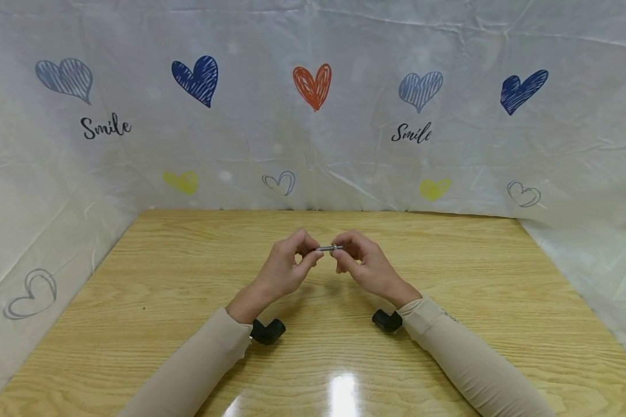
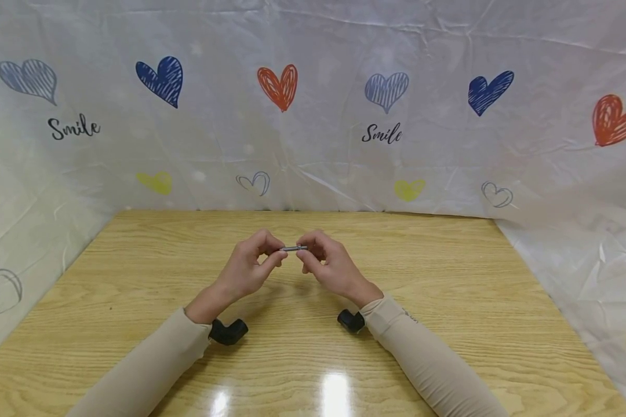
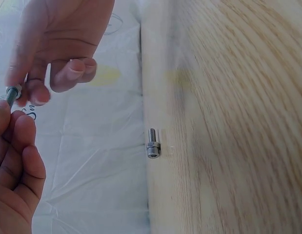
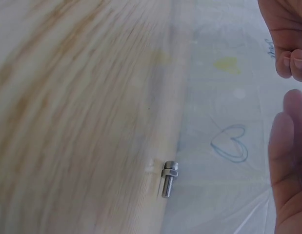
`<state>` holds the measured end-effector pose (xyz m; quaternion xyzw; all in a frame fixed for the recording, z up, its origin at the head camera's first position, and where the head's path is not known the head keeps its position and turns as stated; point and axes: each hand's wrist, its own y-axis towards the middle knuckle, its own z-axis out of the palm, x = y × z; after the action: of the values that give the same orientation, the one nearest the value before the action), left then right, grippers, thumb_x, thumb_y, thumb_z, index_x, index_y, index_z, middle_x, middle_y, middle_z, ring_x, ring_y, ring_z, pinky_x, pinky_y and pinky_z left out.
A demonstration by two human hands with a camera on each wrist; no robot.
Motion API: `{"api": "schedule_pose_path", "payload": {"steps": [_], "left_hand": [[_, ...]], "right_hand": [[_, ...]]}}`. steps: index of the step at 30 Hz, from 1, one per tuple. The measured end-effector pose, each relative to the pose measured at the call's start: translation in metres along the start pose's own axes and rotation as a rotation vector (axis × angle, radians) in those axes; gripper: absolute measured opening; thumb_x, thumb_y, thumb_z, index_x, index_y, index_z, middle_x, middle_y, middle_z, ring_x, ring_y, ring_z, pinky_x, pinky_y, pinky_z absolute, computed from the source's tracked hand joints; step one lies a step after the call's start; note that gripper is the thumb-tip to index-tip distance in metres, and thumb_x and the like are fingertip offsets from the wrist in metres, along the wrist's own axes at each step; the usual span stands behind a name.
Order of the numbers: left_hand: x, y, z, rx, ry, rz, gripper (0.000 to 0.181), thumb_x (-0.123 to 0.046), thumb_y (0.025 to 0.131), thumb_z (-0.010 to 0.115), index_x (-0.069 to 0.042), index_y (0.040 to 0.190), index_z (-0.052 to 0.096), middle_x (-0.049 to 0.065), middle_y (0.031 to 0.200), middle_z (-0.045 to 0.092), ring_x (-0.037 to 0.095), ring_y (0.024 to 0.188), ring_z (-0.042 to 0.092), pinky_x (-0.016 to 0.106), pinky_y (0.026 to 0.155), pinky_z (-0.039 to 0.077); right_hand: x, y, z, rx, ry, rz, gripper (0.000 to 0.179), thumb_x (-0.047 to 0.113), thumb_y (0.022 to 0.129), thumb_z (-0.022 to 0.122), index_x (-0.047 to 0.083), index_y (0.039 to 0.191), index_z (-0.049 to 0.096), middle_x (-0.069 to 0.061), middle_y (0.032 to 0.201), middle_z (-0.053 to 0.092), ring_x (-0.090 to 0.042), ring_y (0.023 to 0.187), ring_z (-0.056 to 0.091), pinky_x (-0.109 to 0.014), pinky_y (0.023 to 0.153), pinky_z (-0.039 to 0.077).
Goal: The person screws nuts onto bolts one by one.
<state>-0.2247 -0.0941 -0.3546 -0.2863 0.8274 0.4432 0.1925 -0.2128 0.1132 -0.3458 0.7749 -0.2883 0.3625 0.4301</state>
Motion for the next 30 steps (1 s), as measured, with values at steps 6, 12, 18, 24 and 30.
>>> {"api": "schedule_pose_path", "payload": {"steps": [6, 12, 18, 24, 30], "left_hand": [[0.0, 0.0, 0.001, 0.001, 0.009, 0.008, 0.008, -0.004, 0.092, 0.063, -0.005, 0.093, 0.055, 0.001, 0.077, 0.06, 0.007, 0.06, 0.054, 0.025, 0.054, 0.045], [0.002, 0.001, 0.001, 0.0, 0.002, 0.003, 0.008, -0.003, 0.092, 0.063, -0.005, 0.092, 0.055, 0.001, 0.076, 0.059, 0.008, 0.06, 0.053, 0.026, 0.053, 0.045], [0.002, 0.0, 0.001, 0.001, 0.007, -0.005, 0.009, -0.003, 0.091, 0.063, -0.006, 0.092, 0.055, 0.0, 0.075, 0.059, 0.007, 0.06, 0.053, 0.026, 0.053, 0.045], [0.001, 0.0, 0.001, 0.005, -0.001, -0.002, 0.008, -0.006, 0.092, 0.063, -0.005, 0.092, 0.055, 0.0, 0.076, 0.059, 0.008, 0.06, 0.053, 0.027, 0.054, 0.045], [0.001, 0.0, 0.001, 0.001, 0.002, -0.004, 0.009, -0.004, 0.091, 0.063, -0.005, 0.092, 0.055, 0.0, 0.077, 0.059, 0.008, 0.06, 0.053, 0.025, 0.054, 0.045]], "right_hand": [[0.001, 0.0, -0.001, 0.011, -0.015, 0.045, 0.016, 0.005, 0.101, 0.045, -0.002, 0.101, 0.059, -0.007, 0.089, 0.061, -0.034, 0.07, 0.06, -0.043, 0.065, 0.052], [0.002, 0.0, -0.001, 0.0, -0.017, 0.026, 0.022, 0.001, 0.095, 0.056, -0.003, 0.116, 0.052, -0.014, 0.091, 0.062, -0.033, 0.071, 0.062, -0.042, 0.066, 0.052], [0.0, 0.0, 0.0, -0.01, -0.01, -0.01, 0.029, -0.006, 0.091, 0.059, -0.002, 0.118, 0.05, -0.019, 0.099, 0.06, -0.03, 0.072, 0.064, -0.038, 0.068, 0.054], [-0.013, 0.001, 0.001, -0.006, -0.003, -0.011, 0.018, -0.003, 0.094, 0.056, -0.002, 0.112, 0.053, -0.014, 0.088, 0.061, -0.031, 0.068, 0.063, -0.038, 0.064, 0.052], [-0.032, 0.001, 0.001, 0.017, -0.018, 0.045, 0.014, 0.015, 0.102, 0.049, 0.01, 0.101, 0.061, -0.002, 0.088, 0.061, -0.019, 0.069, 0.062, -0.045, 0.064, 0.051]]}}
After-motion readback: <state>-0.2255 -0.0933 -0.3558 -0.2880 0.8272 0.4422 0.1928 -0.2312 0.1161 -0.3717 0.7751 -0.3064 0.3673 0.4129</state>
